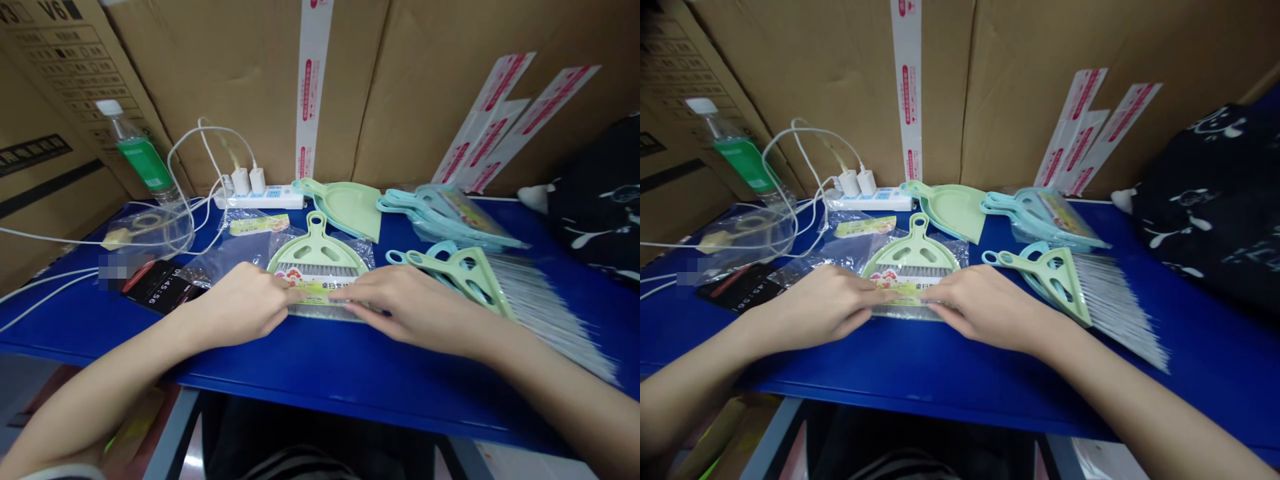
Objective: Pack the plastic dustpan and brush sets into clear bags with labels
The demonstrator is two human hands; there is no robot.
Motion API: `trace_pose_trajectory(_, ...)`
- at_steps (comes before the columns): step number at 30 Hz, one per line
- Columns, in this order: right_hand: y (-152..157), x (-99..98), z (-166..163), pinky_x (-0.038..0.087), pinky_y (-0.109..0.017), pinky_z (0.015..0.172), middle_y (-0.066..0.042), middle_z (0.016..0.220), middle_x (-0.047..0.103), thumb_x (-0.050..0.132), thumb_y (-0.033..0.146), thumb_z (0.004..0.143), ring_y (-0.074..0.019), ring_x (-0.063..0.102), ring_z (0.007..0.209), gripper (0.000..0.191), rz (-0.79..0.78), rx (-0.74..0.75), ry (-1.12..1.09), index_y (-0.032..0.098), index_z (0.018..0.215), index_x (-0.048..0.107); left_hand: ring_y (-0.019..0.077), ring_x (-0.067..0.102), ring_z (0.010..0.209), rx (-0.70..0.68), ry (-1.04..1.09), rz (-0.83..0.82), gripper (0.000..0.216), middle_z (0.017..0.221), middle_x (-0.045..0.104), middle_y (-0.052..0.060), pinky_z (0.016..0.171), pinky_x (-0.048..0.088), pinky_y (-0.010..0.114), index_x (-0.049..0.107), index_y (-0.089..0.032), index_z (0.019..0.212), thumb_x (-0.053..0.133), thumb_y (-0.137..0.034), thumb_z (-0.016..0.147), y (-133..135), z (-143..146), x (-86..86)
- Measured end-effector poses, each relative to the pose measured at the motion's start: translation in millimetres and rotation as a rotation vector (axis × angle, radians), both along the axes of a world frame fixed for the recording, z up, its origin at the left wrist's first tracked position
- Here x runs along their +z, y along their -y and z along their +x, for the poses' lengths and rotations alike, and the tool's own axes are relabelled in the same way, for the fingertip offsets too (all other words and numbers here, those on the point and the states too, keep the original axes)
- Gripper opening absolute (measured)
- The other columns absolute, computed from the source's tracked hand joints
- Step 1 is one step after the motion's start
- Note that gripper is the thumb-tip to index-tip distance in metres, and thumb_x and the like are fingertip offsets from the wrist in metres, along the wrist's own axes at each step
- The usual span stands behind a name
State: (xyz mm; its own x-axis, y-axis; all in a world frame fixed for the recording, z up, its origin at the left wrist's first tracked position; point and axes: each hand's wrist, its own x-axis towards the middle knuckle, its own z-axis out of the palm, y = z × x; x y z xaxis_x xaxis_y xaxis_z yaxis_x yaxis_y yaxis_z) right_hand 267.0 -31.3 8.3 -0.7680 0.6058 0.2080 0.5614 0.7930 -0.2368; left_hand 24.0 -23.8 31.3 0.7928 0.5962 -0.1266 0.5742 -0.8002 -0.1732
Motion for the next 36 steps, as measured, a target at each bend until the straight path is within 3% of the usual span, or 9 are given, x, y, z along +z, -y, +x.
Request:
trace_pose_trajectory(3, -1, -5.9, -4, 0.046, -0.028, 0.065, -0.004, 0.084, 0.075, 0.048, 0.018, 0.093, -0.0171, 0.069, 0.074, 0.032, 0.018, 0.001, 0.034, 0.024, 0.117, 0.069, 0.0159, 0.069, 0.070, -0.007, -0.013, -0.016, 0.047, 0.087, 0.075, 0.002, 0.057, 0.047, 0.023, 0.061, -0.029, 0.126, 0.048, -0.011, 0.084, -1, 3, -3.2)
trace_pose_trajectory(10, -3, -13.9, -8, 0.043, -0.027, 0.062, -0.003, 0.079, 0.075, 0.049, 0.014, 0.091, -0.0157, 0.066, 0.066, 0.036, 0.086, -0.009, 0.133, 0.024, 0.121, 0.067, 0.0185, 0.070, 0.071, 0.024, -0.054, -0.066, 0.052, 0.092, 0.075, 0.003, 0.057, 0.048, 0.026, 0.056, -0.031, 0.132, 0.047, -0.011, 0.084, -1, 7, -5.8)
trace_pose_trajectory(15, -3, -9.4, -6, 0.042, -0.029, 0.060, -0.002, 0.075, 0.074, 0.048, 0.007, 0.084, -0.0164, 0.066, 0.064, 0.045, 0.126, -0.027, 0.271, 0.026, 0.118, 0.069, 0.0203, 0.070, 0.070, 0.122, -0.084, -0.099, 0.047, 0.085, 0.076, 0.003, 0.059, 0.048, 0.028, 0.063, -0.031, 0.125, 0.049, -0.013, 0.084, -1, 6, -1.1)
trace_pose_trajectory(21, -3, 1.9, 4, 0.039, -0.028, 0.055, -0.001, 0.073, 0.075, 0.047, 0.006, 0.080, -0.0170, 0.067, 0.062, 0.050, 0.053, -0.092, 0.379, 0.032, 0.116, 0.071, 0.0201, 0.071, 0.078, 0.183, -0.113, -0.116, 0.046, 0.092, 0.077, 0.002, 0.065, 0.049, 0.028, 0.067, -0.033, 0.119, 0.047, -0.012, 0.083, -3, -2, 7.5)
trace_pose_trajectory(29, -2, 11.2, 18, 0.040, -0.027, 0.052, 0.000, 0.073, 0.076, 0.048, 0.008, 0.080, -0.0161, 0.066, 0.059, 0.046, 0.022, -0.149, 0.373, 0.036, 0.105, 0.075, 0.0197, 0.069, 0.074, 0.244, -0.129, -0.134, 0.044, 0.084, 0.077, -0.001, 0.066, 0.047, 0.029, 0.071, -0.040, 0.111, 0.048, -0.013, 0.084, -10, -13, 14.1)
trace_pose_trajectory(36, -2, 16.2, 22, 0.039, -0.027, 0.050, 0.001, 0.070, 0.076, 0.050, 0.007, 0.076, -0.0160, 0.065, 0.056, 0.045, 0.030, -0.189, 0.385, 0.035, 0.098, 0.077, 0.0161, 0.070, 0.083, 0.300, -0.114, -0.184, 0.042, 0.097, 0.077, -0.005, 0.070, 0.047, 0.025, 0.072, -0.040, 0.105, 0.047, -0.014, 0.083, -16, -19, 20.7)
